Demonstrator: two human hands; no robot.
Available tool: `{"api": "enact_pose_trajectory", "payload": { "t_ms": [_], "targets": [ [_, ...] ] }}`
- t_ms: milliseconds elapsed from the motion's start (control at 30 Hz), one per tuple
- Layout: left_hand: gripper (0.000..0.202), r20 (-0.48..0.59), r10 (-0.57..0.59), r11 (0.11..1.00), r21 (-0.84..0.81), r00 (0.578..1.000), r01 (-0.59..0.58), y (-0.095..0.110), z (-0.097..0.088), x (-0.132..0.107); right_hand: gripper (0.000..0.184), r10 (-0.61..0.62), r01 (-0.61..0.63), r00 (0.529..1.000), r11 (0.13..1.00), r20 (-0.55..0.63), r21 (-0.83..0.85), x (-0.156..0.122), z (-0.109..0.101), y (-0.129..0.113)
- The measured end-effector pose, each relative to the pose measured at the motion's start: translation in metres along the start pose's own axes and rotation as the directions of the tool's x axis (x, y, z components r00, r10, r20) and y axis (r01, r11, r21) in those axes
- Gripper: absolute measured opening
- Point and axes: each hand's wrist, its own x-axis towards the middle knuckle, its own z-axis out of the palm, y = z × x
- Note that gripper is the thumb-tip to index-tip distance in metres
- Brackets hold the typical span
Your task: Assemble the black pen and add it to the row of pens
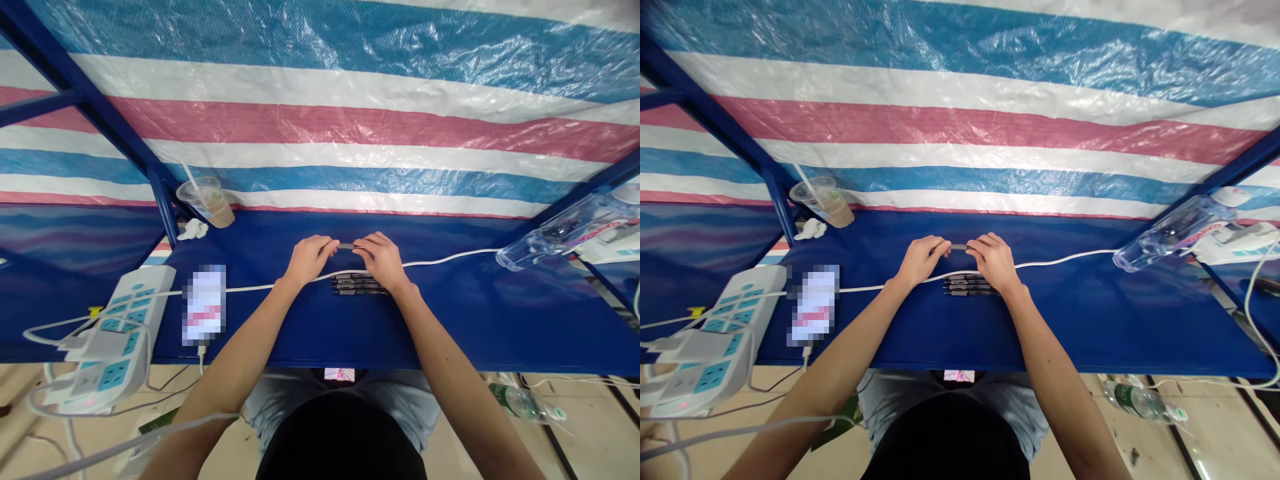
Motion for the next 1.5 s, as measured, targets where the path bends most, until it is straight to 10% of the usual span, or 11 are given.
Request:
{"api": "enact_pose_trajectory", "payload": {
  "t_ms": [233,400,1167,1500],
  "targets": [
    [0.017,0.050,0.068,0.998,0.002,0.996,-0.068,0.001,0.002,-0.001,0.022,-0.002,0.002,1.000,1.000,0.018,-0.007,0.000,0.000,0.000],
    [0.045,0.085,0.011,0.996,0.089,0.996,-0.018,0.005,0.000,-0.001,0.022,-0.012,0.012,1.000,1.000,0.025,-0.006,-0.001,0.002,0.001],
    [0.053,-0.158,-0.045,0.999,-0.021,0.986,0.042,0.003,-0.007,-0.002,0.027,0.149,-0.154,0.980,0.988,-0.129,-0.029,-0.002,-0.017,0.020],
    [0.051,0.039,0.060,0.998,-0.019,0.997,-0.059,0.007,0.000,-0.001,0.015,0.068,-0.068,0.997,0.998,-0.026,0.017,-0.001,0.001,0.001]
  ]
}}
